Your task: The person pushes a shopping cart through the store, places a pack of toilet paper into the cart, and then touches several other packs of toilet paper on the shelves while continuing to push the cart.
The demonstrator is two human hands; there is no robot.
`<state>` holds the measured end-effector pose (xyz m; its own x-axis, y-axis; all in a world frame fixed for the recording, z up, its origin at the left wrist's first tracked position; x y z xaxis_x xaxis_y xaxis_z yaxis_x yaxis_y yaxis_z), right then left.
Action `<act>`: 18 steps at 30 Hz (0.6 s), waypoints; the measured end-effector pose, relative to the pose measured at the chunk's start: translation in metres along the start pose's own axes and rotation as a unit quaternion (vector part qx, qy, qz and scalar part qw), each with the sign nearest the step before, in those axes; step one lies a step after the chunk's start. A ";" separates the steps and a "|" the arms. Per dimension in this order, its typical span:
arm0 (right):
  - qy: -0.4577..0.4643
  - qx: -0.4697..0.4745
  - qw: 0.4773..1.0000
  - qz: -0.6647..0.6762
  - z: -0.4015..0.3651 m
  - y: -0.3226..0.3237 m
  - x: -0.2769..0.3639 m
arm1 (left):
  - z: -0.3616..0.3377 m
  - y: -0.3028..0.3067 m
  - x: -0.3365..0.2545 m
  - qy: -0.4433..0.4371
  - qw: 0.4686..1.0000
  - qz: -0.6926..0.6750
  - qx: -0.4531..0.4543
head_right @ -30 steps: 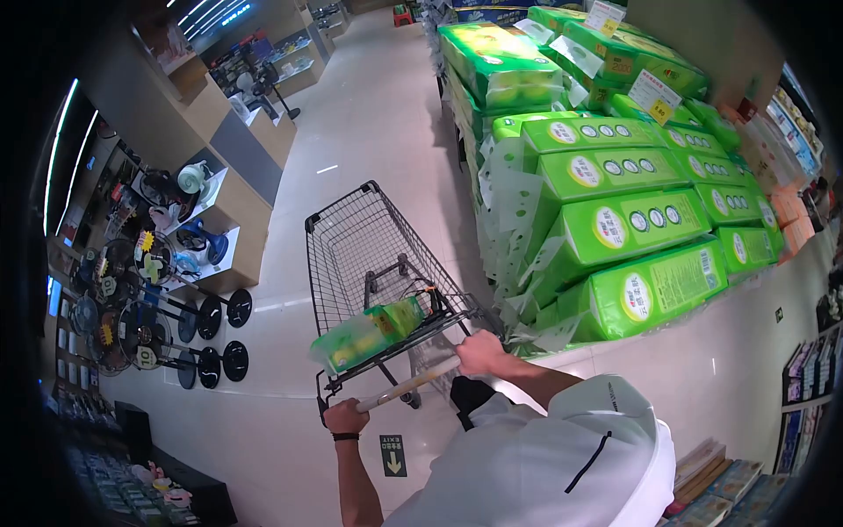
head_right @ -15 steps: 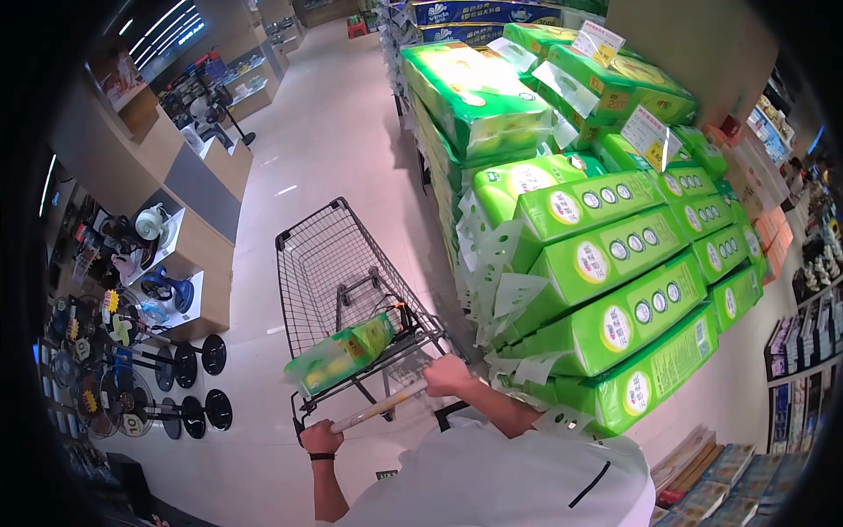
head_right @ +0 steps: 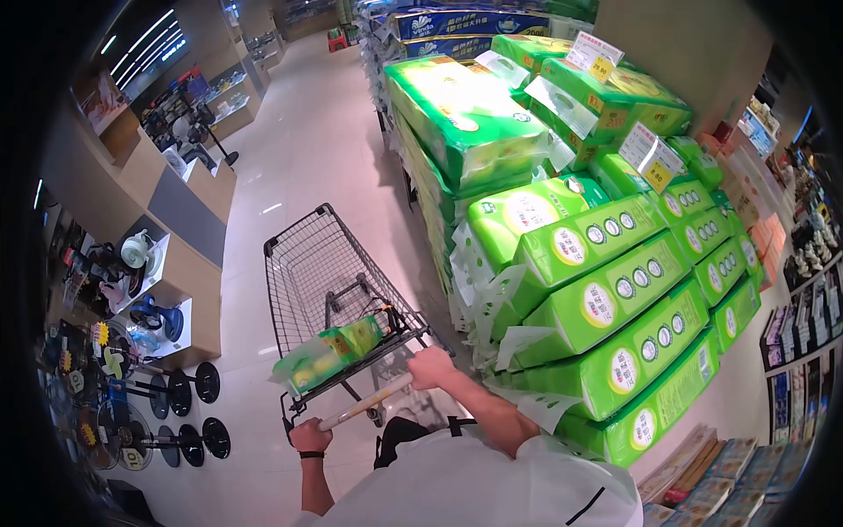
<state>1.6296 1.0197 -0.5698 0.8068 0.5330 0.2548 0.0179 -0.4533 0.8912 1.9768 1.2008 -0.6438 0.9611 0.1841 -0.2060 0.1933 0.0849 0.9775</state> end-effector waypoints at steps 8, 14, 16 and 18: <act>-0.013 -0.013 1.000 -0.015 0.052 0.017 -0.021 | 0.062 -0.005 0.003 -0.018 1.000 0.013 -0.011; -0.024 0.001 0.999 -0.025 0.099 0.030 -0.030 | 0.114 -0.011 0.014 -0.042 0.999 0.001 -0.018; -0.032 0.000 0.999 -0.031 0.119 0.036 -0.034 | 0.140 -0.011 0.021 -0.046 0.999 -0.005 -0.023; -0.032 -0.007 0.999 -0.026 0.138 0.042 -0.034 | 0.165 -0.009 0.030 -0.044 0.999 -0.011 -0.008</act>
<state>1.6844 0.8840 -0.5926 0.8415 0.5078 0.1842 0.0521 -0.4157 0.9080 2.0363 1.0440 -0.6510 0.9702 0.0957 -0.2224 0.2125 0.1044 0.9716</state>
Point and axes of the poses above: each hand's wrist, its own z-axis towards the middle knuckle, its own y-axis out of the back of the hand, x = y × z, the point moved 3 cm from there along z, towards the middle knuckle, and after that the axes turned 4 degrees about -x, right-handed, at the moved point
